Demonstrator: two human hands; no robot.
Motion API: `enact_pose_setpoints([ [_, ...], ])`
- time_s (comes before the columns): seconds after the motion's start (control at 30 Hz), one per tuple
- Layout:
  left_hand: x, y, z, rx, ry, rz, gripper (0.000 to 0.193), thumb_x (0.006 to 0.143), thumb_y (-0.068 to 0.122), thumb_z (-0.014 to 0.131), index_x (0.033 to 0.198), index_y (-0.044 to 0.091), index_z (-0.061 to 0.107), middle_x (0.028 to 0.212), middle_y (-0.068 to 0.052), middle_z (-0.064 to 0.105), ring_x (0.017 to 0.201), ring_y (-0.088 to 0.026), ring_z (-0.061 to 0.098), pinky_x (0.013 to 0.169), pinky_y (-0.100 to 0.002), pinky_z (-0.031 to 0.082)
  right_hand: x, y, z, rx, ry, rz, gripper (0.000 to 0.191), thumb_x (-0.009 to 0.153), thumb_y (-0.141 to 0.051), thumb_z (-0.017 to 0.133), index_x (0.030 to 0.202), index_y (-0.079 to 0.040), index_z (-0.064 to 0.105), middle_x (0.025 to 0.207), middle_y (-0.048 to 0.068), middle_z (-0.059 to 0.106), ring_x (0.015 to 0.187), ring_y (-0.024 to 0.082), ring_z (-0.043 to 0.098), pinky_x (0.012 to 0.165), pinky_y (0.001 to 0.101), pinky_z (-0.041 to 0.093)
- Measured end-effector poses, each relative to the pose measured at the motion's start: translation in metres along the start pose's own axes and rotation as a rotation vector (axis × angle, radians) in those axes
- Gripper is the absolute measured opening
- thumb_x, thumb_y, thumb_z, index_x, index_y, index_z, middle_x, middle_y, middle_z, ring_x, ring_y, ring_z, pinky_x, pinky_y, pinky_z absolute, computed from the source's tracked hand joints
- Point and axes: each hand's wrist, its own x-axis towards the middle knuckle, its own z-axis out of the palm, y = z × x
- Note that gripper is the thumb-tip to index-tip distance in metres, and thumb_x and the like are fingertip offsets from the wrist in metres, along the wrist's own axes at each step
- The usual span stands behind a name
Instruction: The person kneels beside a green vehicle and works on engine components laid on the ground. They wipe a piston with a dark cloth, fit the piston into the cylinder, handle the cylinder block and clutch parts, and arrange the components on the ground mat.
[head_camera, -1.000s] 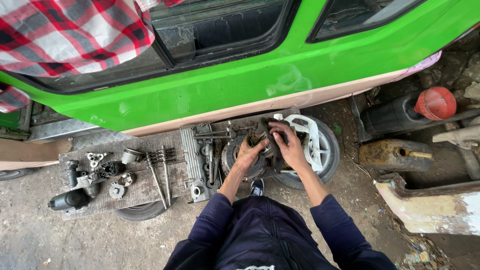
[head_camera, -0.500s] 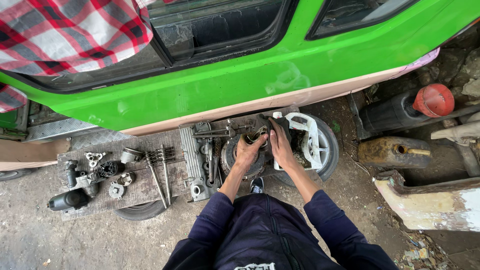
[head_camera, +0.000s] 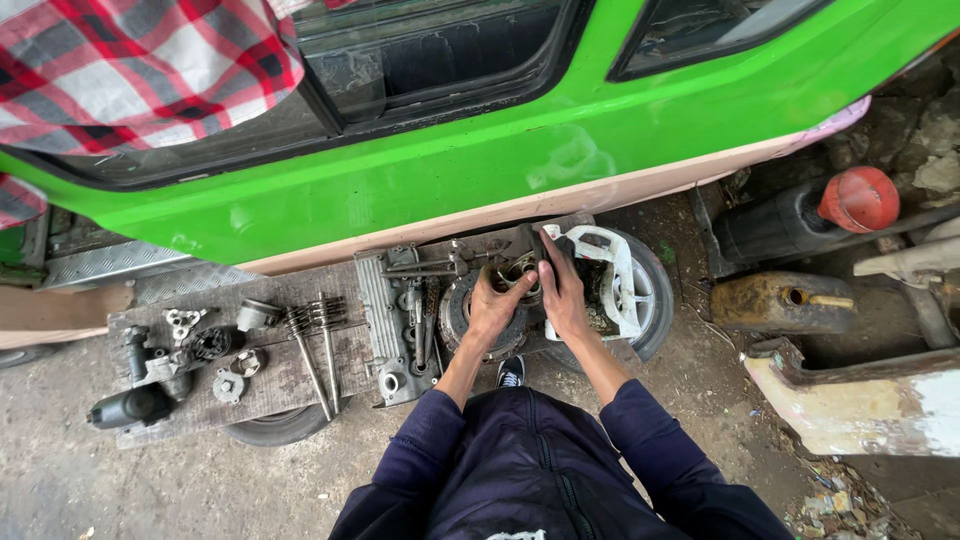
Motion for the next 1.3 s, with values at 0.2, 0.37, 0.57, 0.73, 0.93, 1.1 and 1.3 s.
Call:
enact_pose_setpoints([
  [0.2, -0.003, -0.005, 0.001, -0.016, 0.039, 0.014, 0.075, 0.075, 0.044, 0.086, 0.121, -0.009, 0.06, 0.106, -0.02, 0.075, 0.094, -0.024, 0.074, 0.082, -0.033, 0.06, 0.026, 0.009, 0.001, 0.27, -0.054, 0.418, 0.059, 0.107, -0.046, 0.043, 0.145, -0.002, 0.053, 0.142, 0.017, 0.062, 0.132, 0.026, 0.058, 0.111, 0.0347, 0.042],
  [0.37, -0.005, -0.012, 0.005, 0.004, 0.069, -0.006, 0.076, 0.075, 0.044, 0.087, 0.121, -0.009, 0.058, 0.105, -0.019, 0.073, 0.092, -0.023, 0.072, 0.081, -0.032, 0.06, 0.039, 0.013, -0.001, 0.633, -0.051, 0.633, 0.053, 0.106, -0.035, 0.048, 0.142, 0.003, 0.057, 0.134, 0.022, 0.063, 0.121, 0.031, 0.062, 0.101, 0.0387, 0.049],
  [0.57, -0.001, -0.02, 0.012, -0.172, 0.15, -0.069, 0.072, 0.079, 0.044, 0.084, 0.121, -0.009, 0.059, 0.105, -0.017, 0.072, 0.09, -0.022, 0.069, 0.078, -0.032, 0.058, 0.026, -0.006, 0.006, -0.006, -0.085, -0.001, 0.046, 0.111, -0.035, 0.039, 0.144, -0.011, 0.059, 0.144, 0.016, 0.061, 0.134, 0.031, 0.056, 0.112, 0.0385, 0.041],
  [0.73, 0.002, -0.027, 0.011, -0.2, 0.15, -0.111, 0.072, 0.079, 0.046, 0.083, 0.121, -0.008, 0.062, 0.103, -0.016, 0.073, 0.09, -0.021, 0.068, 0.077, -0.03, 0.056, 0.029, -0.029, 0.002, -0.021, -0.156, -0.04, 0.046, 0.111, -0.039, 0.041, 0.144, -0.012, 0.058, 0.146, 0.015, 0.06, 0.136, 0.032, 0.055, 0.114, 0.0395, 0.042],
  [0.93, 0.009, -0.035, 0.008, -0.092, 0.216, -0.065, 0.074, 0.078, 0.049, 0.084, 0.12, -0.009, 0.062, 0.102, -0.017, 0.074, 0.088, -0.022, 0.071, 0.076, -0.03, 0.057, 0.049, -0.016, -0.001, 0.192, -0.283, 0.189, 0.047, 0.104, -0.044, 0.05, 0.137, -0.015, 0.066, 0.138, 0.013, 0.069, 0.126, 0.027, 0.065, 0.106, 0.0357, 0.049],
  [1.1, 0.015, -0.037, -0.001, -0.013, 0.178, -0.047, 0.079, 0.075, 0.051, 0.083, 0.123, -0.007, 0.062, 0.105, -0.019, 0.074, 0.095, -0.026, 0.075, 0.079, -0.033, 0.062, 0.056, 0.011, 0.001, 0.315, -0.272, 0.502, 0.058, 0.105, -0.055, 0.04, 0.147, -0.019, 0.056, 0.132, 0.014, 0.068, 0.123, 0.021, 0.063, 0.103, 0.0329, 0.047],
  [1.3, 0.013, -0.017, -0.01, 0.084, 0.093, -0.027, 0.077, 0.084, 0.058, 0.072, 0.122, -0.009, 0.067, 0.109, -0.021, 0.077, 0.105, -0.027, 0.077, 0.093, -0.036, 0.058, 0.052, 0.015, 0.001, 0.691, -0.061, 0.825, 0.073, 0.092, -0.065, 0.049, 0.147, -0.016, 0.047, 0.138, 0.014, 0.062, 0.123, 0.028, 0.061, 0.103, 0.0479, 0.05],
])
